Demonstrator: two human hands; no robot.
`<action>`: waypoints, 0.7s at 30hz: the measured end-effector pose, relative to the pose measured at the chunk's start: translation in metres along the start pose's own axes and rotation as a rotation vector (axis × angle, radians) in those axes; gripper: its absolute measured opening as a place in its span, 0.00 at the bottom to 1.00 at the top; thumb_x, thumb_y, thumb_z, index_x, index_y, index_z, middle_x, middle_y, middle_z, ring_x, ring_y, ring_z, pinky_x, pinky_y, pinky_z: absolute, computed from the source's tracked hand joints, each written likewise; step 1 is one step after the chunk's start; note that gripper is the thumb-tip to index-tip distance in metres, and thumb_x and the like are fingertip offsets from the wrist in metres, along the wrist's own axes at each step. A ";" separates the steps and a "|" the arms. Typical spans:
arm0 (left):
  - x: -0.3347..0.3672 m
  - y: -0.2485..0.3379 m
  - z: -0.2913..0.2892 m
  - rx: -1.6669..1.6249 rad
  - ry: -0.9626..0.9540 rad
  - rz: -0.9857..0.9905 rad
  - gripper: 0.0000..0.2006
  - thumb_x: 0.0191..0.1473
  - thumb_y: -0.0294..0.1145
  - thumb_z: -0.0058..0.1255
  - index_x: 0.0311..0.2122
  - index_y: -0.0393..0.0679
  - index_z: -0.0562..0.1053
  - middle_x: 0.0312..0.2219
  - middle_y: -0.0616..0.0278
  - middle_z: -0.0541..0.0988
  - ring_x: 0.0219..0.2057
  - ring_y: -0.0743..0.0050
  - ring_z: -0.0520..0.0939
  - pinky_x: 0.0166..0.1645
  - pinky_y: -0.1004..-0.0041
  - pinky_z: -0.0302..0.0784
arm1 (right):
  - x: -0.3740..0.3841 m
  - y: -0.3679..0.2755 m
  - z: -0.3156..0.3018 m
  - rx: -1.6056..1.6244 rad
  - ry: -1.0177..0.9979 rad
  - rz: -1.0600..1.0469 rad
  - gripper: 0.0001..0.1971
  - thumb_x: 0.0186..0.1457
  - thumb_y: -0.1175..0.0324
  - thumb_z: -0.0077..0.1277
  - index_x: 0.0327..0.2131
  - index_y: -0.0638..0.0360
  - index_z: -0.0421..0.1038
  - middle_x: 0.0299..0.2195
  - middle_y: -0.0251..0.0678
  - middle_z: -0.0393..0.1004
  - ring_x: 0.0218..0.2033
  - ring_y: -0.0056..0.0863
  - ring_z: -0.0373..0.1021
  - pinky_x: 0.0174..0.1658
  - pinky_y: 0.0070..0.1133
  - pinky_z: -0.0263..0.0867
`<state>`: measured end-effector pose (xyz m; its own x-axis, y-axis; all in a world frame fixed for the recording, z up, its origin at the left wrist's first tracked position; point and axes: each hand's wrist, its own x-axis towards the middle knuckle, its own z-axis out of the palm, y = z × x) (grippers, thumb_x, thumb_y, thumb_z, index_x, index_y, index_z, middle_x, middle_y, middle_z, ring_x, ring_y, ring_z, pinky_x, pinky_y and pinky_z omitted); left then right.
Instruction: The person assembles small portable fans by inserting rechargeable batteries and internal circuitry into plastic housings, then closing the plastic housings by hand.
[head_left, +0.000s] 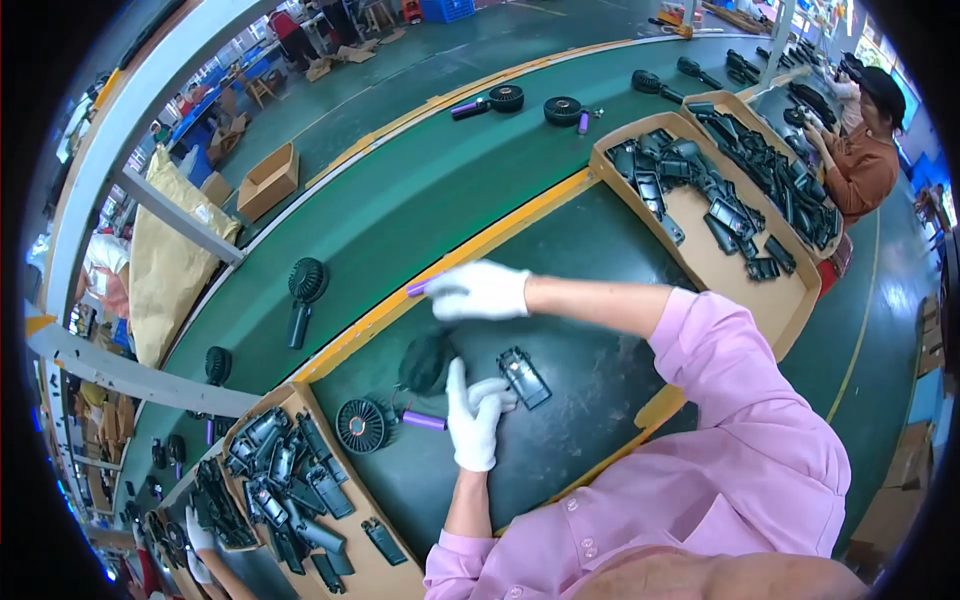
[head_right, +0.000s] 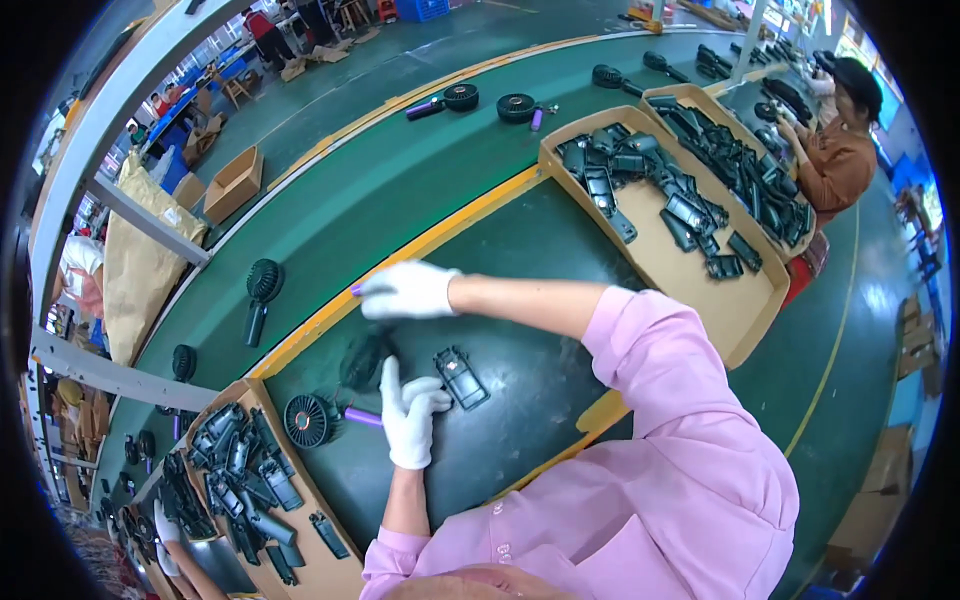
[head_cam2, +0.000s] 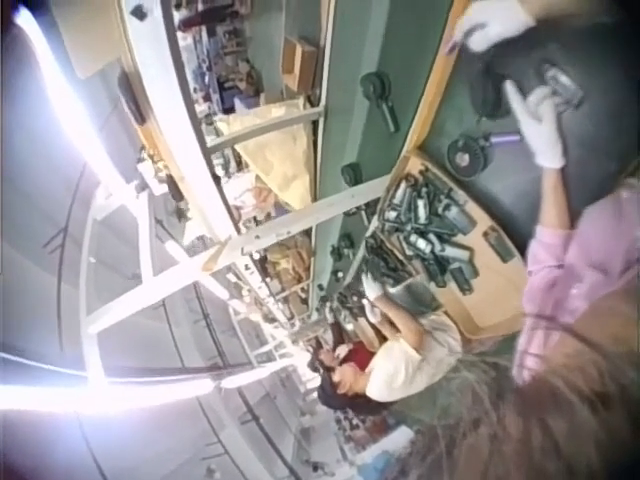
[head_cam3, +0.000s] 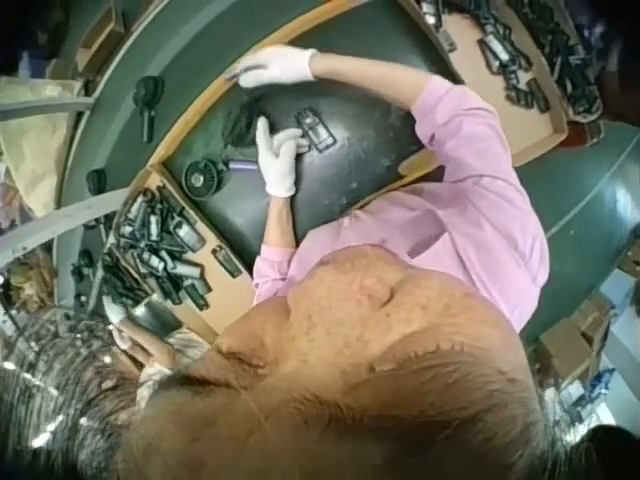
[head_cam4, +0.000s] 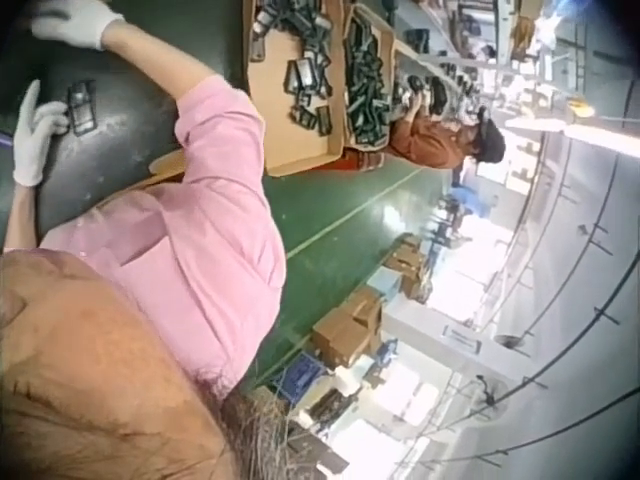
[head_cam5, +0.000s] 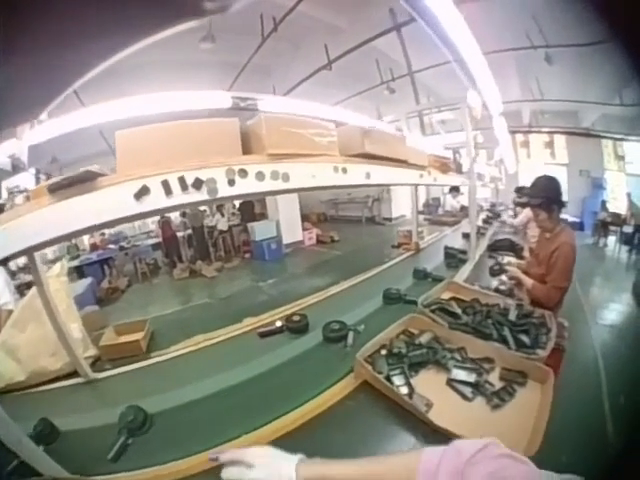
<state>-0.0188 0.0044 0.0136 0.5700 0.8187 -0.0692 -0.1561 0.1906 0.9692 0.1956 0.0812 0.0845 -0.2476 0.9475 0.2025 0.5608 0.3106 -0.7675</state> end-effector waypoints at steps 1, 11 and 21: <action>0.001 0.000 0.000 -0.057 0.006 0.037 0.39 0.54 0.18 0.41 0.65 0.39 0.34 0.39 0.46 0.76 0.32 0.66 0.80 0.39 0.70 0.78 | 0.011 0.014 -0.023 -0.131 0.049 0.066 0.27 0.53 0.51 0.50 0.49 0.64 0.68 0.46 0.48 0.73 0.48 0.42 0.70 0.52 0.28 0.64; 0.010 -0.002 0.006 0.128 0.224 0.093 0.43 0.46 0.16 0.33 0.66 0.44 0.30 0.39 0.41 0.74 0.32 0.59 0.80 0.41 0.69 0.75 | 0.133 0.254 -0.285 -0.691 0.663 0.751 0.45 0.35 0.42 0.60 0.54 0.62 0.63 0.49 0.52 0.69 0.51 0.43 0.67 0.54 0.30 0.64; -0.007 -0.018 0.011 0.148 0.433 -0.004 0.36 0.54 0.38 0.53 0.62 0.36 0.50 0.29 0.43 0.78 0.27 0.60 0.81 0.35 0.70 0.79 | 0.165 0.349 -0.289 -0.681 0.820 0.848 0.49 0.33 0.42 0.62 0.60 0.51 0.56 0.53 0.47 0.63 0.54 0.43 0.63 0.56 0.31 0.62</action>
<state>-0.0105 -0.0105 -0.0006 0.1755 0.9752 -0.1349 -0.0201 0.1406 0.9899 0.5787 0.3675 0.0260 0.7677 0.5632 0.3057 0.6388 -0.6348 -0.4346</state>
